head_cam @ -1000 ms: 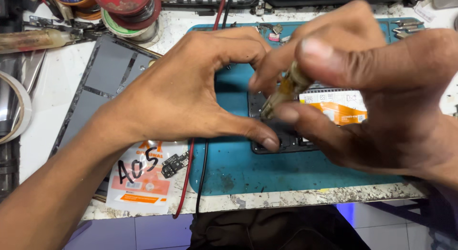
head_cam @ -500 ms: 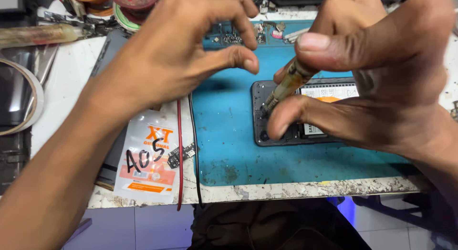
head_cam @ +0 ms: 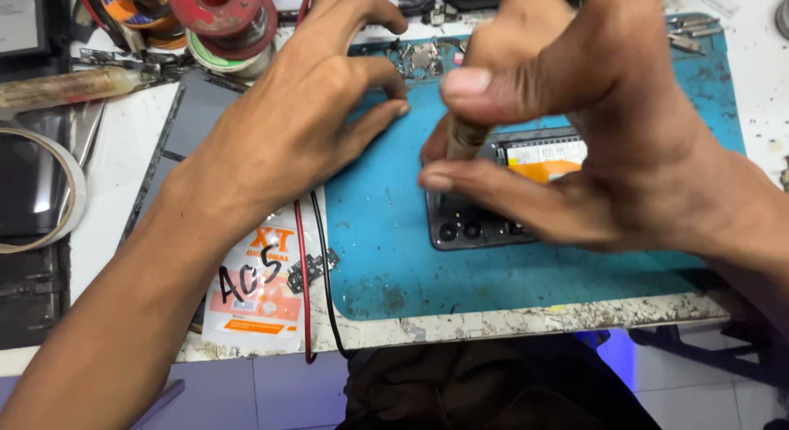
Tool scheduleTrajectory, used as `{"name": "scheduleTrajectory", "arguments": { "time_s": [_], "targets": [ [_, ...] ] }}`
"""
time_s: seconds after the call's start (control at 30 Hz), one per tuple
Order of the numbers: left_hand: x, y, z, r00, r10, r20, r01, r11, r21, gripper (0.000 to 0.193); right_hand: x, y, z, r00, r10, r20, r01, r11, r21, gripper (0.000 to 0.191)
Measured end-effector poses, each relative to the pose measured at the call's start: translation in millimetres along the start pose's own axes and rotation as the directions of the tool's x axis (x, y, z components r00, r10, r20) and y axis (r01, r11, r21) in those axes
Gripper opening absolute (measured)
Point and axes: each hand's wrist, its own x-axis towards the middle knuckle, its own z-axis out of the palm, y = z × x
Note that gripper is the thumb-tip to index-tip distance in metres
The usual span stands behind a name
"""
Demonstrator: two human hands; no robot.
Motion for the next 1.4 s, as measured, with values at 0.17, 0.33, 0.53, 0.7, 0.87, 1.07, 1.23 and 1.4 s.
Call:
{"name": "scheduleTrajectory", "arguments": {
  "time_s": [0.17, 0.33, 0.53, 0.7, 0.87, 1.07, 1.23, 1.4],
  "targets": [
    [-0.1, 0.9, 2.0, 1.000, 0.025, -0.017, -0.025, 1.000, 0.006, 0.029, 2.2, -1.1, 1.6, 1.000, 0.003, -0.009, -0.003, 1.000, 0.012, 0.060],
    [2.3, 3.5, 3.1, 0.999, -0.038, -0.007, 0.037, 0.997, -0.068, 0.031, 3.9, -3.5, 4.6, 1.000, 0.007, -0.006, -0.007, 0.999, 0.035, 0.053],
    [6.9, 0.8, 4.1, 0.998, -0.060, -0.037, 0.055, 0.989, -0.134, 0.027, 1.6, 3.8, 7.4, 0.997, -0.065, -0.030, 0.067, 0.997, 0.037, 0.063],
    [7.5, 4.4, 1.1, 0.992, -0.096, -0.078, 0.082, 0.984, -0.159, 0.023, 2.9, 4.9, 6.3, 0.999, -0.043, -0.030, 0.041, 0.998, -0.054, 0.062],
    [10.8, 7.9, -4.9, 0.986, -0.136, -0.095, 0.102, 0.949, -0.300, 0.025, 6.4, 0.7, 4.5, 0.999, 0.020, -0.026, -0.018, 0.995, 0.094, 0.060],
    [12.1, 11.1, -10.1, 0.984, -0.174, -0.046, 0.156, 0.952, -0.263, 0.023, 1.9, 5.1, 9.6, 0.995, -0.066, -0.073, 0.065, 0.998, -0.007, 0.061],
    [5.1, 12.9, -14.9, 0.972, -0.227, -0.052, 0.201, 0.930, -0.307, 0.030, -1.6, 8.8, 11.8, 0.998, -0.027, -0.057, 0.031, 0.997, 0.065, 0.055],
    [-0.4, 13.4, -9.6, 0.966, -0.251, -0.070, 0.205, 0.899, -0.388, 0.038, -2.1, 7.4, 13.1, 0.996, 0.038, -0.076, -0.040, 0.999, -0.025, 0.071]
  ]
}}
